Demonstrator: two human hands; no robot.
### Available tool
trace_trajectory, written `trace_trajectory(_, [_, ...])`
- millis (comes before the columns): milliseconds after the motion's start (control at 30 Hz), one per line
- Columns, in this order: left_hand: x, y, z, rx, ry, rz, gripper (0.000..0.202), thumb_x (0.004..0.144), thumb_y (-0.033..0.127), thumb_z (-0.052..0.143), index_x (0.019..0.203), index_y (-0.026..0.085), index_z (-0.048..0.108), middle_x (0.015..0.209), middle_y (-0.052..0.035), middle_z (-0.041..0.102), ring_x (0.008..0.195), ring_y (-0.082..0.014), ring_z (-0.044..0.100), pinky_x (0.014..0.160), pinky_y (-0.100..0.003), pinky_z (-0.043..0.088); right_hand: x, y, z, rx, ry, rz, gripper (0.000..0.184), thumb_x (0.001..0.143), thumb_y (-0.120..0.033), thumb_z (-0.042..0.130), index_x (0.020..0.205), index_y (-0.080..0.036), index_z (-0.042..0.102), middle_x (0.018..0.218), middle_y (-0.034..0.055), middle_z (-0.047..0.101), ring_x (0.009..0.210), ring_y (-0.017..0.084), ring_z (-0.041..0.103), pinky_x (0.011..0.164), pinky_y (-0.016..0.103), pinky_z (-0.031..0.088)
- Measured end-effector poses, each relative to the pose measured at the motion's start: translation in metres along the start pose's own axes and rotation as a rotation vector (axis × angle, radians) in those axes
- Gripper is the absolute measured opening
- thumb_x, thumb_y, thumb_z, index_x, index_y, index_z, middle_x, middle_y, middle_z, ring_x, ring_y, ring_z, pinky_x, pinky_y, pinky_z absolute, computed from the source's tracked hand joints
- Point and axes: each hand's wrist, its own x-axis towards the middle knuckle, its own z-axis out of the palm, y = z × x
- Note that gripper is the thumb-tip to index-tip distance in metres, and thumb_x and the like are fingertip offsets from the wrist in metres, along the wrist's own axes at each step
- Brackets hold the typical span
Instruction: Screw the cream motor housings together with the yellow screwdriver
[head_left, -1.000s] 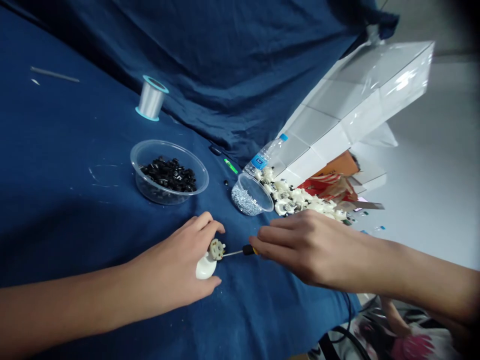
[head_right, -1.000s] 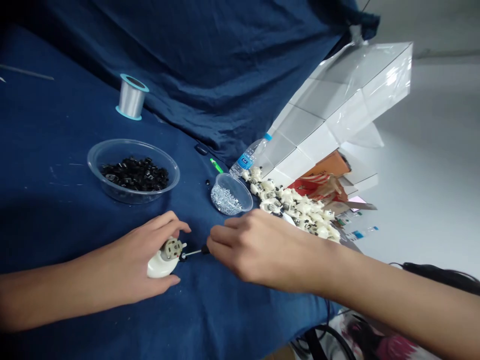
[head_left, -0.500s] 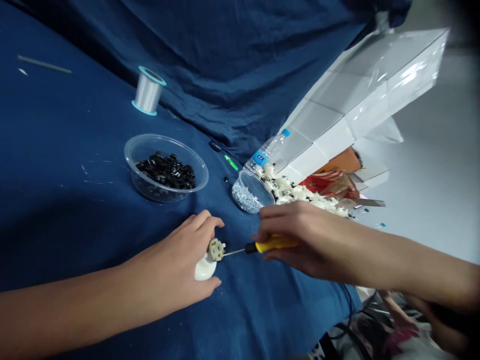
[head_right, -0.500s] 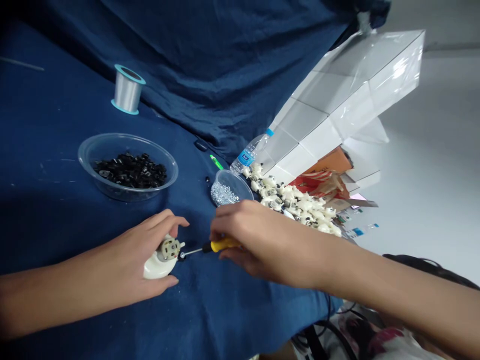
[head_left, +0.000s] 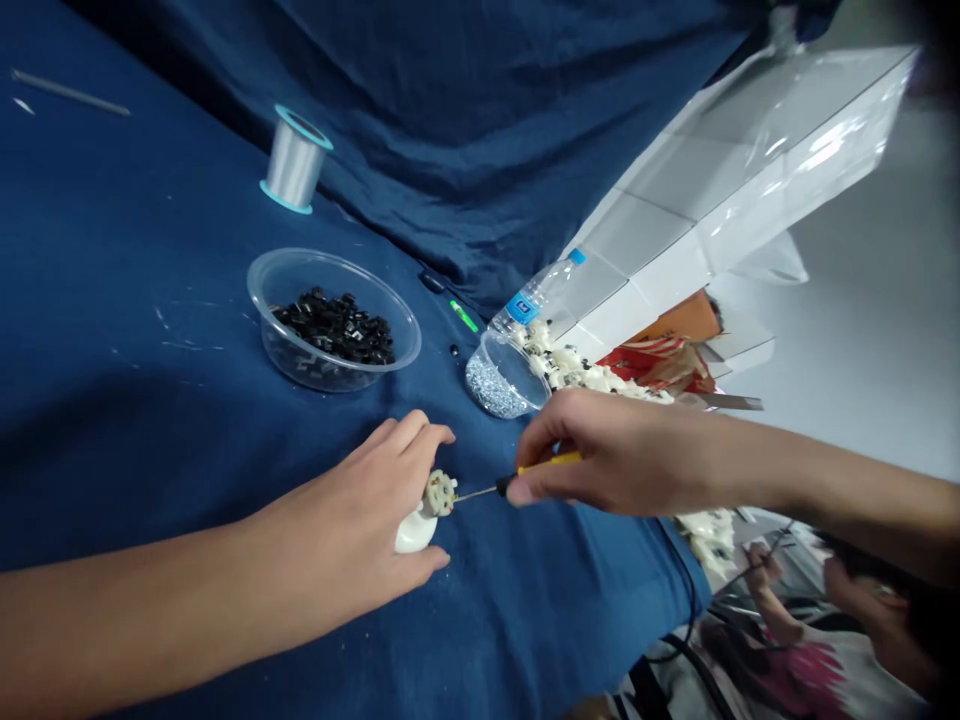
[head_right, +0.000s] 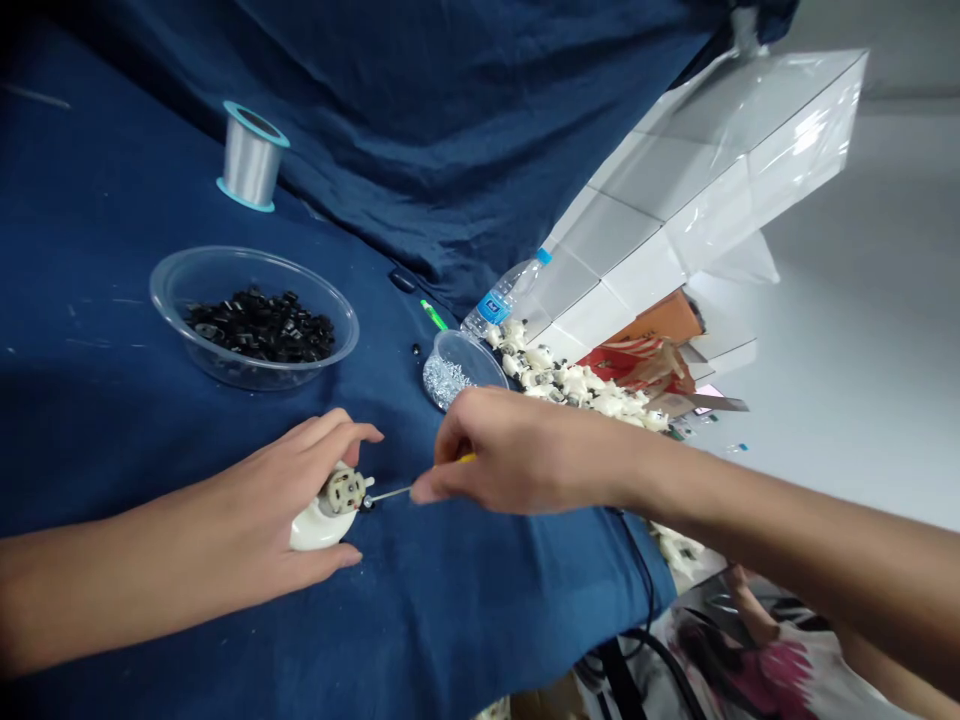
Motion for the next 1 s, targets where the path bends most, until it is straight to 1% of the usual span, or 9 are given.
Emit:
trace_trajectory(100, [-0.002, 0.0, -0.001, -0.04, -0.012, -0.006, 0.064, 0.076, 0.029, 0.073, 0.132, 0.023, 0.043, 0.118, -0.0058, 0.049, 0.113, -0.0291, 0.054, 0.095, -0.049, 0.049, -0.01, 0.004, 0.002, -0.011, 0.165, -0.153, 0.036, 0.066, -0.016, 0.09, 0.097, -0.024, 0.072, 0.089, -0.0007, 0.068, 0.077, 0.015, 0.062, 0.061, 0.022, 0.047])
trace_trajectory(267, [-0.005, 0.0, 0.0, -0.08, 0.042, 0.005, 0.061, 0.078, 0.037, 0.072, 0.13, 0.027, 0.042, 0.12, -0.0048, 0.049, 0.111, -0.0283, 0.055, 0.096, -0.048, 0.048, -0.028, 0.016, 0.013, -0.389, 0.312, -0.65, 0.02, 0.099, -0.011, 0.056, 0.113, -0.014, 0.069, 0.086, 0.0038, 0.066, 0.068, 0.014, 0.054, 0.058, 0.031, 0.034])
trace_trajectory(400, [-0.005, -0.002, 0.002, -0.094, 0.043, 0.026, 0.055, 0.081, 0.028, 0.066, 0.13, 0.027, 0.041, 0.119, -0.0039, 0.049, 0.113, -0.0269, 0.053, 0.097, -0.046, 0.047, -0.027, 0.025, 0.023, -0.579, 0.448, -0.819, 0.028, 0.102, -0.013, 0.05, 0.124, -0.004, 0.064, 0.085, 0.0089, 0.069, 0.063, 0.017, 0.049, 0.056, 0.035, 0.027])
trace_trajectory(500, [-0.003, -0.002, 0.004, -0.087, 0.046, 0.026, 0.049, 0.082, 0.027, 0.065, 0.126, 0.024, 0.044, 0.117, -0.0043, 0.049, 0.114, -0.0272, 0.053, 0.096, -0.045, 0.047, -0.02, 0.025, 0.025, -0.258, 0.355, -0.719, 0.024, 0.102, -0.015, 0.049, 0.109, -0.008, 0.071, 0.082, 0.0085, 0.07, 0.063, 0.015, 0.055, 0.055, 0.033, 0.033])
trace_trajectory(667, [-0.001, -0.001, 0.001, -0.052, 0.032, 0.051, 0.048, 0.08, 0.025, 0.067, 0.124, 0.02, 0.047, 0.118, -0.0058, 0.051, 0.113, -0.0262, 0.054, 0.095, -0.042, 0.048, -0.007, 0.02, 0.021, 0.406, 0.071, -0.022, 0.027, 0.091, -0.04, 0.066, 0.078, -0.018, 0.076, 0.064, 0.0021, 0.066, 0.056, 0.013, 0.054, 0.05, 0.026, 0.037])
trace_trajectory(733, [-0.002, 0.0, -0.001, -0.056, 0.019, 0.041, 0.048, 0.081, 0.028, 0.066, 0.124, 0.02, 0.046, 0.117, -0.0062, 0.05, 0.112, -0.0266, 0.054, 0.095, -0.042, 0.048, -0.006, 0.021, 0.02, 0.516, -0.037, 0.09, 0.029, 0.084, -0.047, 0.073, 0.08, -0.018, 0.075, 0.066, 0.0019, 0.065, 0.054, 0.011, 0.05, 0.046, 0.024, 0.035])
trace_trajectory(867, [-0.005, 0.0, -0.003, -0.084, 0.026, 0.032, 0.049, 0.082, 0.029, 0.065, 0.126, 0.023, 0.044, 0.117, -0.0056, 0.05, 0.111, -0.0265, 0.054, 0.096, -0.043, 0.047, -0.018, 0.027, 0.022, 0.362, 0.085, -0.061, 0.033, 0.079, -0.033, 0.082, 0.107, -0.022, 0.069, 0.094, 0.0017, 0.069, 0.067, 0.011, 0.06, 0.055, 0.021, 0.045])
trace_trajectory(933, [-0.006, 0.0, -0.003, -0.099, 0.023, 0.019, 0.05, 0.082, 0.029, 0.065, 0.127, 0.025, 0.043, 0.116, -0.0046, 0.05, 0.108, -0.026, 0.054, 0.096, -0.044, 0.047, -0.025, 0.029, 0.024, 0.13, 0.201, -0.317, 0.017, 0.091, -0.02, 0.069, 0.108, -0.021, 0.067, 0.094, 0.002, 0.068, 0.074, 0.012, 0.061, 0.062, 0.023, 0.045])
trace_trajectory(1000, [-0.007, 0.0, -0.002, -0.11, 0.021, 0.003, 0.052, 0.082, 0.03, 0.066, 0.127, 0.026, 0.042, 0.116, -0.0036, 0.049, 0.106, -0.0256, 0.054, 0.096, -0.044, 0.046, -0.03, 0.03, 0.025, -0.21, 0.331, -0.608, 0.023, 0.099, -0.01, 0.053, 0.117, -0.017, 0.066, 0.092, 0.0048, 0.068, 0.074, 0.014, 0.058, 0.062, 0.029, 0.041])
